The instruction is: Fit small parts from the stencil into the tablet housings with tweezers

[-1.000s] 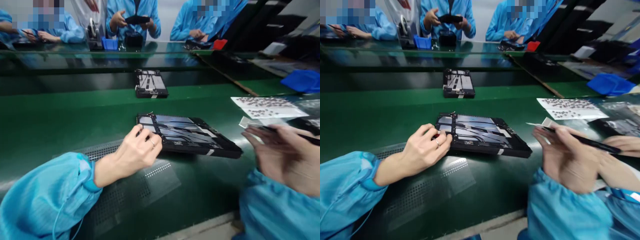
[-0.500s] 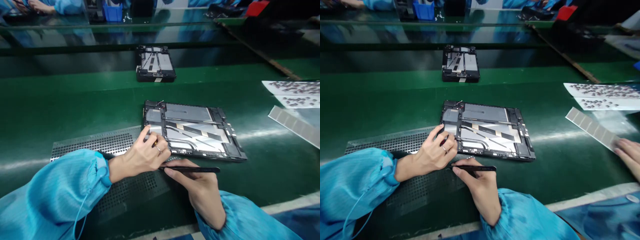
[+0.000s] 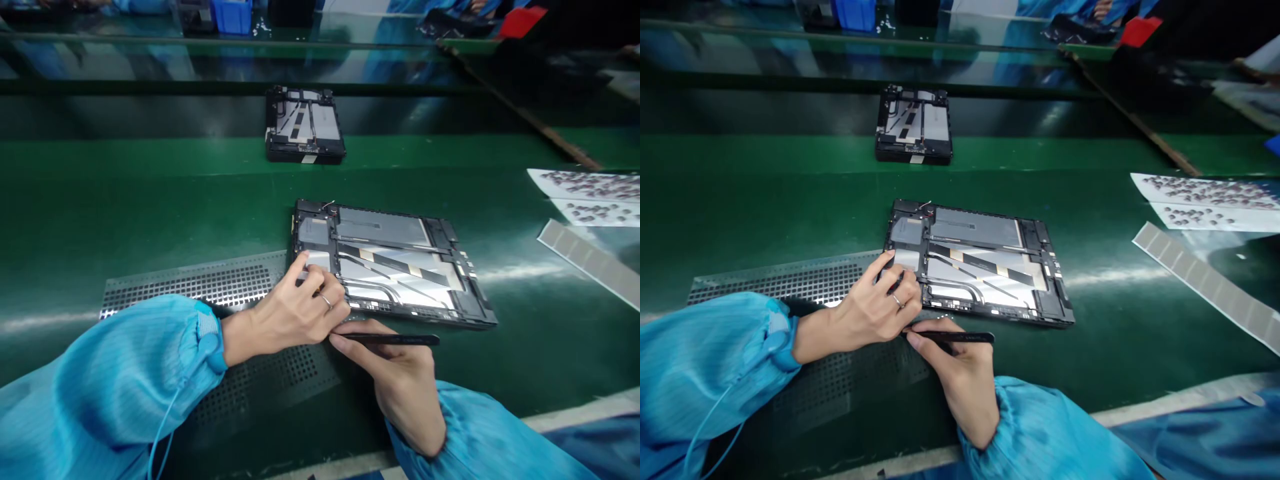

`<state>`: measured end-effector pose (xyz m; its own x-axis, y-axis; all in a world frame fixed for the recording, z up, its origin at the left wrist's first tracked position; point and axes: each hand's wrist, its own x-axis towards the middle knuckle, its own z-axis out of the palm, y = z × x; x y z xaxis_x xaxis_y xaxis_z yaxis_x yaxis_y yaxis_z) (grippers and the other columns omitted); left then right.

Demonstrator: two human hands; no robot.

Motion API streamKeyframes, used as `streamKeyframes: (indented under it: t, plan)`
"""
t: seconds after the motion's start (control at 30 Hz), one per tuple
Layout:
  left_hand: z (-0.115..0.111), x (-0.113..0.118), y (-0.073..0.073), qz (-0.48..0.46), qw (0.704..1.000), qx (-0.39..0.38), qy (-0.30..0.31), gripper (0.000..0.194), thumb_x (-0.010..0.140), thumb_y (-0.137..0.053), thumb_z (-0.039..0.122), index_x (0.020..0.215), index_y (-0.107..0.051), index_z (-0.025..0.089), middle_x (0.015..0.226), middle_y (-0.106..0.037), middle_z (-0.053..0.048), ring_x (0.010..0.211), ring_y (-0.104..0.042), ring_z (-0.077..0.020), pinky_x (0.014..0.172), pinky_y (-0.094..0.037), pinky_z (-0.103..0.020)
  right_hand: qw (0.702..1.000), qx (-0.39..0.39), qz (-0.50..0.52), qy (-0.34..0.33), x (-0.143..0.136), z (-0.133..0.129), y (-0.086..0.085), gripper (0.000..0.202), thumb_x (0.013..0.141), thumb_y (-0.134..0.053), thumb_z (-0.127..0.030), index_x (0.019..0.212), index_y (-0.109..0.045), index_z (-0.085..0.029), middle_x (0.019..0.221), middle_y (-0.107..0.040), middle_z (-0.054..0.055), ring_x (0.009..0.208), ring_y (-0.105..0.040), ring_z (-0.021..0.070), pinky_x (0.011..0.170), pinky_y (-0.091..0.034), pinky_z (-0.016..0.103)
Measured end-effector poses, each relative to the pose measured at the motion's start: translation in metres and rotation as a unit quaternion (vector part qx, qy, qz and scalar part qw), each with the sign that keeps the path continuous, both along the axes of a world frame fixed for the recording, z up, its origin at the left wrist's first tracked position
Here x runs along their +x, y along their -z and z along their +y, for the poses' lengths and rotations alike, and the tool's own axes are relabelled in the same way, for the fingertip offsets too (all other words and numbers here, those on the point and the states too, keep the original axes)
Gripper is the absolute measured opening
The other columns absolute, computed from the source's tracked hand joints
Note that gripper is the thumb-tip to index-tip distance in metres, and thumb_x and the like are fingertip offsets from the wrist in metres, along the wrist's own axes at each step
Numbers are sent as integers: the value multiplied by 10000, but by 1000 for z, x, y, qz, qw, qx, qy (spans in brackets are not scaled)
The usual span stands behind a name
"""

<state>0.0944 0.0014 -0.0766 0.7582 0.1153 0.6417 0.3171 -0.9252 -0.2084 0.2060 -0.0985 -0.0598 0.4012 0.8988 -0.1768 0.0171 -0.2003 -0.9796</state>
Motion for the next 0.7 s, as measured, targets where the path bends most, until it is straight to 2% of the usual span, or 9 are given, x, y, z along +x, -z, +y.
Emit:
streamKeyframes:
  t: [0.13,0.23,0.33,0.4,0.53,0.63,0.7]
  plan:
    - [-1,0,0,10,1000,-10,2,193,804,-330,74,740,-507,114,767,-626,-99,692,-591,-207,760,-473,-442,999,-6,45,-6,3,1,-5,77,613,-687,-148,611,-697,-224,595,-670,-17,578,-620,158,536,-496,211]
    - [0,-1,-2,18,1000,-16,4,199,800,-330,70,744,-516,110,771,-623,-101,703,-590,-214,766,-469,-454,997,5,71,-17,7,0,-16,105,632,-671,-137,630,-699,-238,616,-685,-10,606,-639,162,590,-508,214]
    - [0,-5,-10,21,1000,-14,8,214,794,-325,51,757,-531,96,767,-619,-98,696,-589,-207,791,-463,-460,996,70,53,-1,13,1,-33,138,641,-661,-112,651,-705,-243,653,-696,-5,642,-650,156,656,-512,200]
    - [0,-9,-21,15,1000,-19,9,186,791,-358,60,809,-542,79,825,-617,-110,751,-590,-222,822,-451,-466,989,141,15,34,17,3,-47,149,630,-670,-99,652,-707,-242,647,-695,-13,626,-649,149,656,-518,194]
    - [-3,-20,-57,-26,996,-82,11,156,790,-440,87,912,-528,45,957,-598,-146,928,-555,-265,872,-440,-430,964,236,-45,111,21,10,-70,190,603,-667,-55,640,-703,-238,626,-691,-25,613,-643,145,655,-525,204]
    - [-4,-26,-80,-26,996,-91,6,191,857,-356,107,909,-532,53,865,-632,-106,854,-592,-192,799,-485,-296,954,270,-59,117,21,17,-77,213,606,-640,-40,651,-704,-238,631,-692,-26,625,-640,134,665,-515,186]
    - [-4,-28,-89,-17,997,-75,-10,265,888,-281,115,889,-543,72,803,-647,-77,768,-610,-154,719,-494,-240,952,283,-52,108,21,21,-77,220,617,-634,-42,665,-706,-245,637,-692,-24,635,-638,133,671,-513,189]
